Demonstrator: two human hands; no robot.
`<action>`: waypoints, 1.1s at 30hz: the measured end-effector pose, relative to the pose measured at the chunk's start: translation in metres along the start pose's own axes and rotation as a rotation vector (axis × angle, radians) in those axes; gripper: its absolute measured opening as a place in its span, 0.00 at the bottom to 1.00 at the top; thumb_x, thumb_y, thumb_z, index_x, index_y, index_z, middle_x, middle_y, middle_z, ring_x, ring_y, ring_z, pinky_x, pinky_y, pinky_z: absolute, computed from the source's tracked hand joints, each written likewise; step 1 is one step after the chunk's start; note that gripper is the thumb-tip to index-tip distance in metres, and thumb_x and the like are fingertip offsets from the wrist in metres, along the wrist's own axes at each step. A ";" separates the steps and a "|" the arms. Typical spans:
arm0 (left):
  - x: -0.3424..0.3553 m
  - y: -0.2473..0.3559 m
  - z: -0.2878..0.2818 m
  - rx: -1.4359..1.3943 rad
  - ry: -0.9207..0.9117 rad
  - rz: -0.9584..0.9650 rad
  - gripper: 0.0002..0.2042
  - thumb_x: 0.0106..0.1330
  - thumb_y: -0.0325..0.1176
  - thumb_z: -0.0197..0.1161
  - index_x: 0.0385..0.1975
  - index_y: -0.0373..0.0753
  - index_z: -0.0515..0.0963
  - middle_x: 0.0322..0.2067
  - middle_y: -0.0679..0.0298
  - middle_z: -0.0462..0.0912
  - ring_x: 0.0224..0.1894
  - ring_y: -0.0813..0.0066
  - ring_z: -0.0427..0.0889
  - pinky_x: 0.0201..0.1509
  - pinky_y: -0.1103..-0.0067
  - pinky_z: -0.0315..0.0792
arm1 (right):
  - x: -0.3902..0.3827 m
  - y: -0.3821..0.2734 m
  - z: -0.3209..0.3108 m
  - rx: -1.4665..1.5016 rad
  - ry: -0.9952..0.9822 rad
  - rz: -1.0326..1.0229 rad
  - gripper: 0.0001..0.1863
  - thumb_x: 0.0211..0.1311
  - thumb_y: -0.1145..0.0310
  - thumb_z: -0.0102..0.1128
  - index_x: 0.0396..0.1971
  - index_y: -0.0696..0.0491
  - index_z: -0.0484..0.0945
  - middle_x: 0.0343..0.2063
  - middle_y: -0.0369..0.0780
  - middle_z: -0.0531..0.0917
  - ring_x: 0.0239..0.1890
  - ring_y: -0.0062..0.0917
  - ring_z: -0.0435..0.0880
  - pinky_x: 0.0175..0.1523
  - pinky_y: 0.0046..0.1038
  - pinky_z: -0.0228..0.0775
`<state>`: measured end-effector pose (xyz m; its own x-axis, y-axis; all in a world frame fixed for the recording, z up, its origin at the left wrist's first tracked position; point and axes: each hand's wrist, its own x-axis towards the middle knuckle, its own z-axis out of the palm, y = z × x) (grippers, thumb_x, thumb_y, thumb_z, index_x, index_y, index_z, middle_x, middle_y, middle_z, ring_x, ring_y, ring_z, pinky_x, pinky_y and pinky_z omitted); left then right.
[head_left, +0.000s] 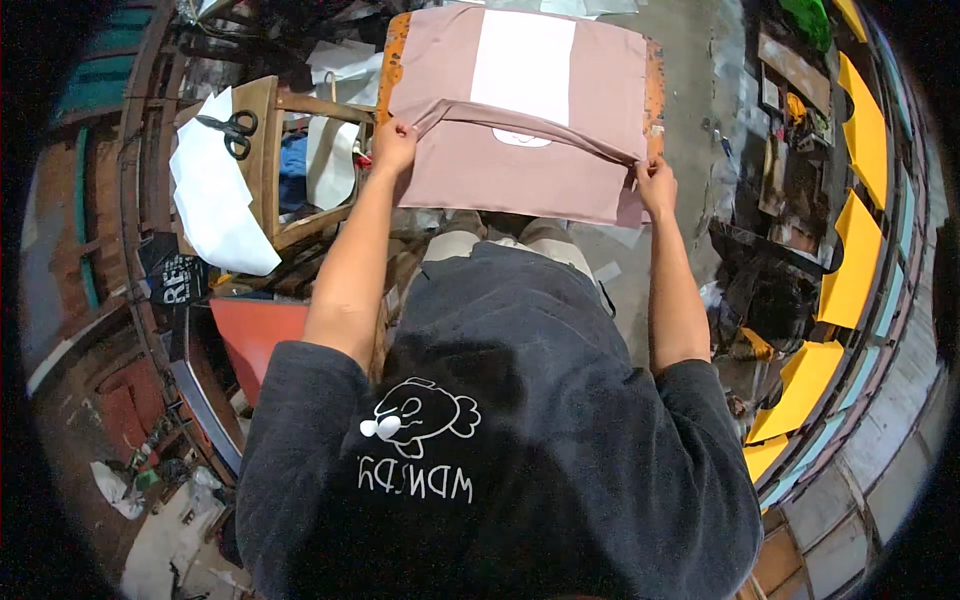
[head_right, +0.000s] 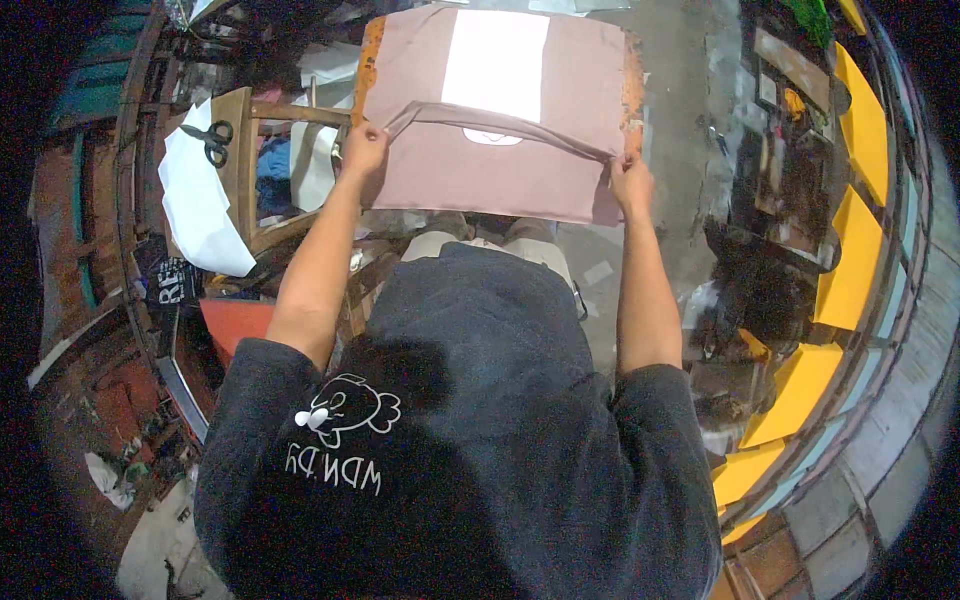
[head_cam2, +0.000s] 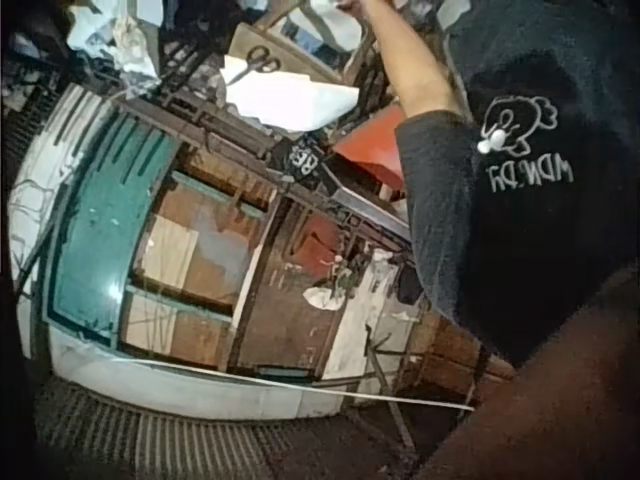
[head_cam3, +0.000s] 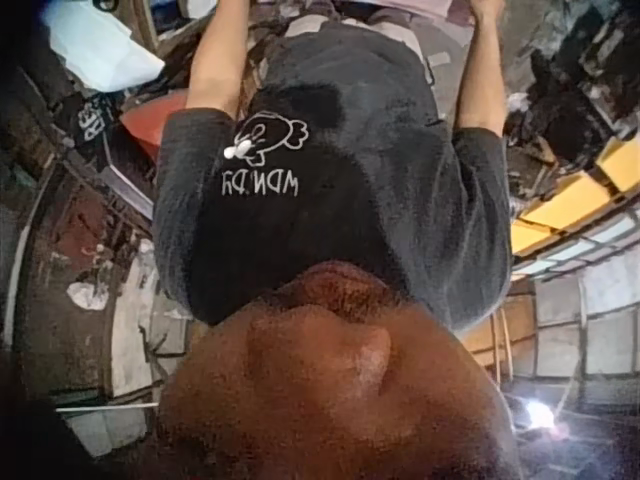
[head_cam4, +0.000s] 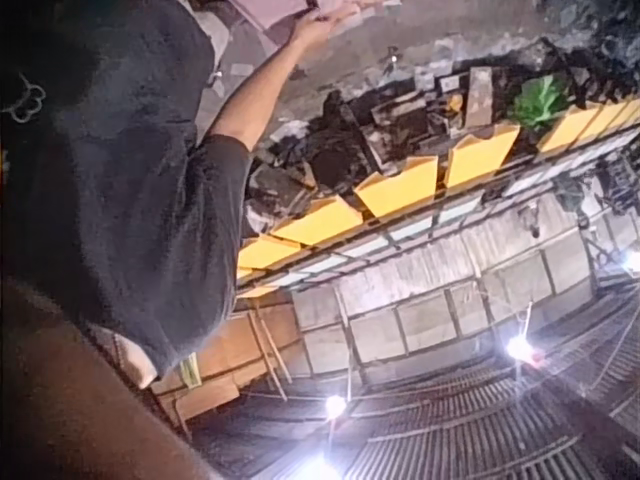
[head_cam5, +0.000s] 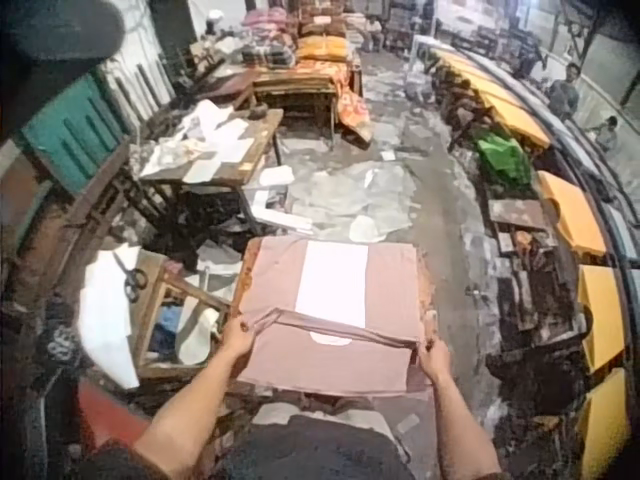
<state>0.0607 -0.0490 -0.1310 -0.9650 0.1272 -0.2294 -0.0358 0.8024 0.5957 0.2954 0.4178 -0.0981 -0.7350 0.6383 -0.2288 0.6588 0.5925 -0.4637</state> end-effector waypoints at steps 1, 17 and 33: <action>0.000 0.002 -0.007 -0.109 -0.001 -0.003 0.15 0.58 0.41 0.69 0.32 0.34 0.80 0.30 0.54 0.86 0.34 0.61 0.85 0.41 0.67 0.76 | 0.001 0.002 -0.005 0.135 -0.046 0.015 0.13 0.64 0.61 0.61 0.36 0.57 0.78 0.31 0.47 0.87 0.36 0.39 0.88 0.39 0.39 0.77; -0.093 -0.032 -0.069 -1.006 -0.343 -0.544 0.09 0.66 0.28 0.69 0.41 0.40 0.76 0.28 0.70 0.77 0.27 0.80 0.77 0.34 0.83 0.75 | -0.093 0.012 -0.039 1.032 -0.296 0.398 0.20 0.64 0.73 0.65 0.53 0.65 0.71 0.35 0.44 0.85 0.33 0.26 0.87 0.39 0.25 0.82; -0.076 -0.043 -0.088 -0.729 -0.458 -0.497 0.07 0.70 0.39 0.65 0.34 0.45 0.78 0.27 0.72 0.81 0.26 0.85 0.78 0.27 0.86 0.69 | -0.093 0.006 -0.060 1.151 -0.274 0.464 0.09 0.68 0.70 0.61 0.41 0.61 0.78 0.35 0.44 0.86 0.36 0.26 0.87 0.40 0.25 0.82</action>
<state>0.1123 -0.1444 -0.0710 -0.6086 0.2097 -0.7653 -0.7084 0.2909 0.6430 0.3772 0.3913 -0.0283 -0.5732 0.4664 -0.6737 0.4438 -0.5144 -0.7338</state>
